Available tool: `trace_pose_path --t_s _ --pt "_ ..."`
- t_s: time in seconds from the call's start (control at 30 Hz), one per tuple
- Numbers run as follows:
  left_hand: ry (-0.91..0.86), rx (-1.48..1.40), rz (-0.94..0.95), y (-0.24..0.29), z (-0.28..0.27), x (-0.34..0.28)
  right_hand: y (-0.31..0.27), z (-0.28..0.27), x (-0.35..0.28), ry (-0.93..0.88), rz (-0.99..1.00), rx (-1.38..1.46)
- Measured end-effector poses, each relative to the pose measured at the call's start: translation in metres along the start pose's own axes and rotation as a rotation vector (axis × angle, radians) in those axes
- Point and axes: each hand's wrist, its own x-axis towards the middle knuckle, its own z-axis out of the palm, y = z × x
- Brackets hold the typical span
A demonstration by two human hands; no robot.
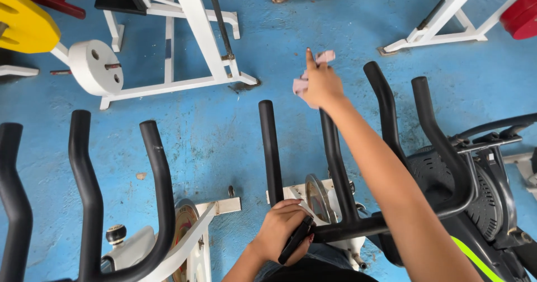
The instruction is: Clean the handles of a spinning bike using a spray bottle and a cloth.
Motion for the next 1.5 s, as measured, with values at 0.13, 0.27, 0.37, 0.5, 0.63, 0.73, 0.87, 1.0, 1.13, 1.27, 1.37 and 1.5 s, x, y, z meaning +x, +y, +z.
trace_pose_path --t_s 0.13,0.27,0.37,0.5,0.63,0.73,0.87,1.0,1.13,1.27,1.37,1.5 --pt "0.03 -0.023 -0.027 0.001 0.005 -0.005 0.007 -0.005 0.027 -0.055 0.023 0.272" --pt "0.047 -0.003 -0.033 0.005 0.005 -0.007 0.023 0.009 0.018 0.077 -0.136 0.476" --pt "0.058 0.023 -0.024 0.004 0.005 -0.006 0.016 -0.005 0.002 -0.037 -0.158 0.362" --pt "0.031 0.029 -0.04 0.005 0.005 -0.007 0.021 0.002 -0.028 -0.038 -0.335 0.043" --pt "0.017 0.03 -0.045 0.006 0.004 -0.005 0.016 0.003 -0.081 0.062 -0.464 -0.13" --pt "0.01 0.034 -0.029 0.004 0.003 -0.003 0.02 0.039 -0.121 0.188 -0.496 -0.23" --pt "0.014 0.038 -0.01 0.002 0.004 -0.003 0.045 0.079 -0.172 0.339 -0.607 -0.377" --pt "0.011 0.042 -0.005 0.0 0.005 -0.006 0.039 0.046 -0.229 -0.269 -0.56 -0.038" --pt "0.008 0.041 0.006 -0.001 0.005 -0.005 0.055 0.042 -0.275 -0.462 -0.656 0.094" --pt "-0.002 0.025 -0.002 -0.003 0.004 -0.002 0.066 0.059 -0.257 -0.392 -0.643 -0.017" --pt "-0.018 0.034 0.005 -0.004 0.006 -0.006 0.069 0.073 -0.215 0.328 -0.811 -0.46" --pt "0.003 0.042 0.02 -0.003 0.007 -0.005 0.053 0.052 -0.144 0.216 -0.742 -0.372"
